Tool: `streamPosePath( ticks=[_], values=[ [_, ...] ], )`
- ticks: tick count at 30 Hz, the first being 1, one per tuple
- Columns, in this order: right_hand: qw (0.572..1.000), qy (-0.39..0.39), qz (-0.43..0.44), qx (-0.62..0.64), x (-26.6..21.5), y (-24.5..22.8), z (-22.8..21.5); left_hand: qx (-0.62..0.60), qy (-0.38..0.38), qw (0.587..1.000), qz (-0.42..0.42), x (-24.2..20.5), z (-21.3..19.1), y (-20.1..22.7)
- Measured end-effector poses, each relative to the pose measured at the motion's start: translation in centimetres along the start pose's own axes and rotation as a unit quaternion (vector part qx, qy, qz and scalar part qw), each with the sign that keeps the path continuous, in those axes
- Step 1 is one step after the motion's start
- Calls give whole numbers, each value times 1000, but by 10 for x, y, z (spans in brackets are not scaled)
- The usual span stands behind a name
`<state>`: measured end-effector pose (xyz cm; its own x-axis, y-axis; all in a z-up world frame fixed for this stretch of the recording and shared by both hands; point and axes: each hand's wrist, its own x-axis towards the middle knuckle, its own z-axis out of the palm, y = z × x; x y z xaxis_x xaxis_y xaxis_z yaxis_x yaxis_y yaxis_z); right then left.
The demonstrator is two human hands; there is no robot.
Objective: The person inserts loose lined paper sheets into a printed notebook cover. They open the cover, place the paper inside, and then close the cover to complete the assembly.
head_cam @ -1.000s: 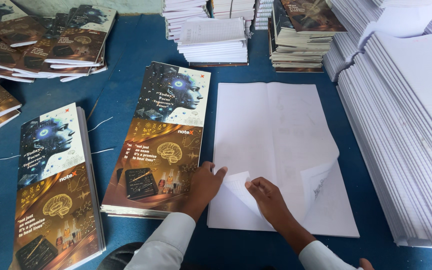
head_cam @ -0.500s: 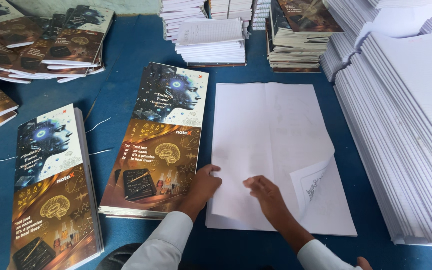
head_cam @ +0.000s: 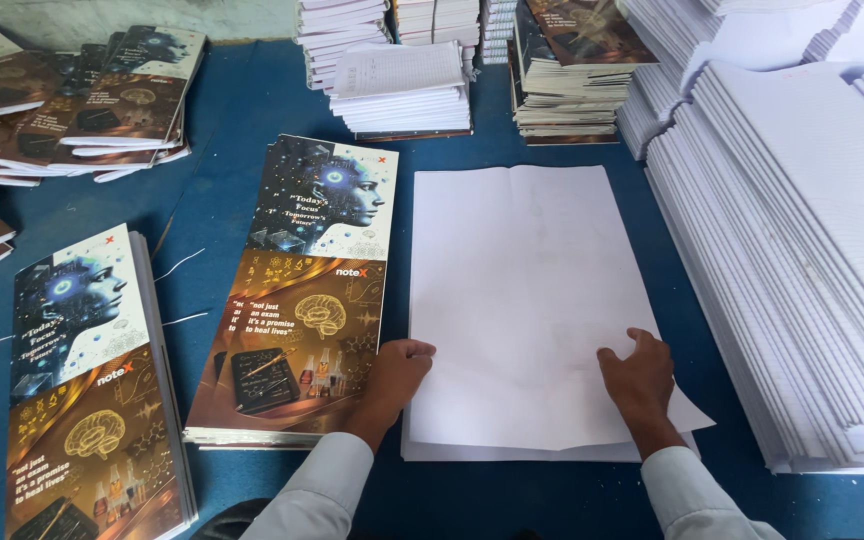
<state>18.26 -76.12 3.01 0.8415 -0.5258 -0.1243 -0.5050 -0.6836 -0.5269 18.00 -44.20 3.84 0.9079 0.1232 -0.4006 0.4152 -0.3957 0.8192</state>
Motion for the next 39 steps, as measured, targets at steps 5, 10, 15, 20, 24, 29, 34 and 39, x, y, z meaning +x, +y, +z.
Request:
streamPosePath(
  ticks=[5, 10, 15, 20, 24, 29, 34, 39],
  values=[
    [999, -2, -11, -44, -7, -4, -9, -6, 5, 999, 52, 2, 3, -6],
    [994, 6, -36, -102, -9, -3, -8, -108, -55, 992, 24, 10, 2, -14],
    [986, 0, -49, -159, -9, -4, -7, -94, -68, 993, -2, 23, 5, -22],
    [990, -42, -27, -130, -8, -7, -14, -44, -76, 995, 46, 26, 4, -25],
    [989, -11, -84, -119, -2, -13, -30, -48, -84, 994, 43, 15, 4, -12],
    [972, 73, -184, -127, 9, -31, -79, -28, -79, 996, 36, 6, 5, 0],
    [963, 76, -195, -171, 19, -36, -135, 19, -48, 992, 114, 10, 8, -1],
    [918, 212, -254, -217, 43, -6, -183, 105, -8, 978, 181, 5, 8, 11]
  ],
)
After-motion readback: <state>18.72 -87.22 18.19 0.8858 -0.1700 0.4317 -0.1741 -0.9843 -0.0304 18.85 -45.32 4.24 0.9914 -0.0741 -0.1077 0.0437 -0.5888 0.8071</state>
